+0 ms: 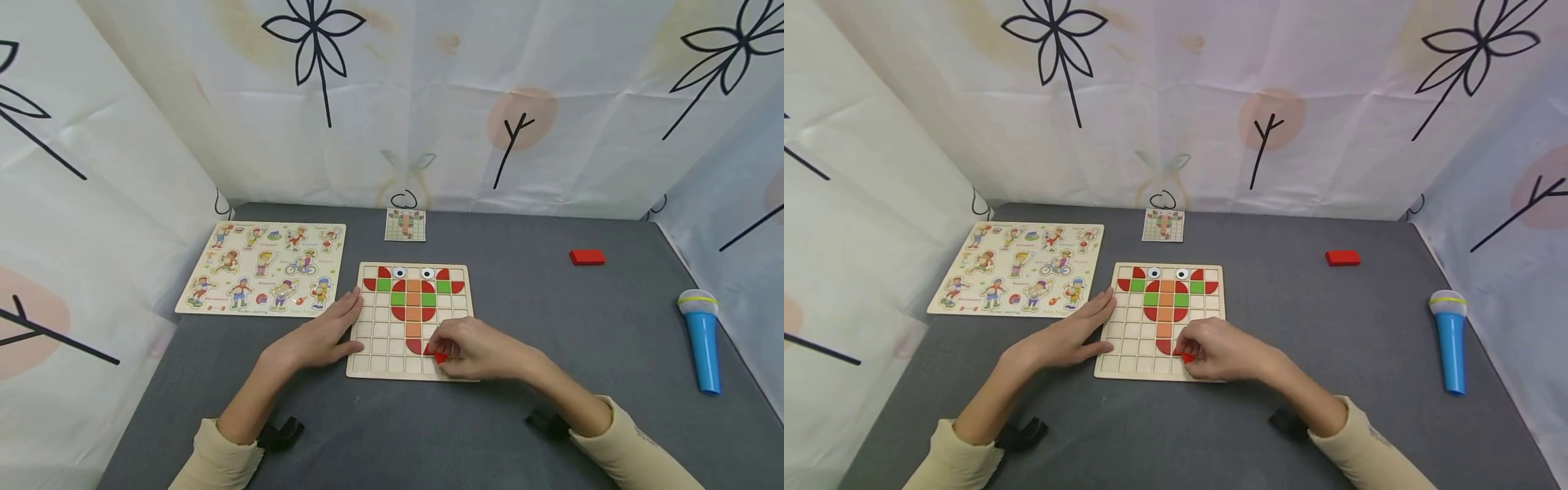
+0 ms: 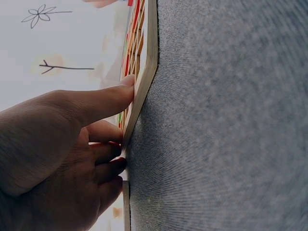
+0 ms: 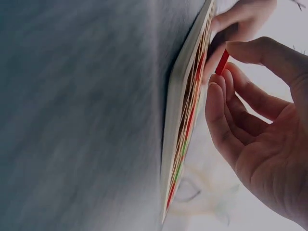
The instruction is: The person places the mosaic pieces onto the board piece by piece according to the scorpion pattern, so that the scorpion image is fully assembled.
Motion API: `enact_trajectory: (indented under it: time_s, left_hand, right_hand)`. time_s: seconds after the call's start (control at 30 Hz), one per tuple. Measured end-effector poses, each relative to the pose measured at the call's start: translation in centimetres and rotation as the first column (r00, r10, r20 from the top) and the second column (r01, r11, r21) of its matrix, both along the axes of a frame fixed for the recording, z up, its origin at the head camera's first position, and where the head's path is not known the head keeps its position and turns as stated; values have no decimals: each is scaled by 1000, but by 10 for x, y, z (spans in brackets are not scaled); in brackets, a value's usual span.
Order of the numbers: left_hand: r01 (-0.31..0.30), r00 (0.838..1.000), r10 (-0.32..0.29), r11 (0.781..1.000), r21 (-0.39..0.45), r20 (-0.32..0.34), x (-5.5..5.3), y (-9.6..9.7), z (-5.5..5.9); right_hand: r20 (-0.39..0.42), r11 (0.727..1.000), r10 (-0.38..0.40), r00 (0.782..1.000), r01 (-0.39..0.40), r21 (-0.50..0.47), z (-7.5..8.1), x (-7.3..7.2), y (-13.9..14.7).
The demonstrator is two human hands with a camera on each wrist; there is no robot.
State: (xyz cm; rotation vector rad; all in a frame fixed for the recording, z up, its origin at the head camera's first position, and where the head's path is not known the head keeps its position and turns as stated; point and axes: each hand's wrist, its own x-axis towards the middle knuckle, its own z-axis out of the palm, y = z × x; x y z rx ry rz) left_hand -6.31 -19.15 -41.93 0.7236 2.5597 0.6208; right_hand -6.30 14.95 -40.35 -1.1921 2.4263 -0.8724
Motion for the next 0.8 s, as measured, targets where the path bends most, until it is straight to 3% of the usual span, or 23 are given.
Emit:
enact_trajectory:
  time_s: [0.37,0.8]
  left_hand:
    - [-2,1000,2,1000,-2,8,-1,-1,-1]
    - [-8,1000,8,1000,-6,17,-1,-1,-1]
  right_hand:
    - [-107,989,61,992,-46,144,-1,7,-25]
    - [-44,996,38,998,-34,85,0,2,-19]
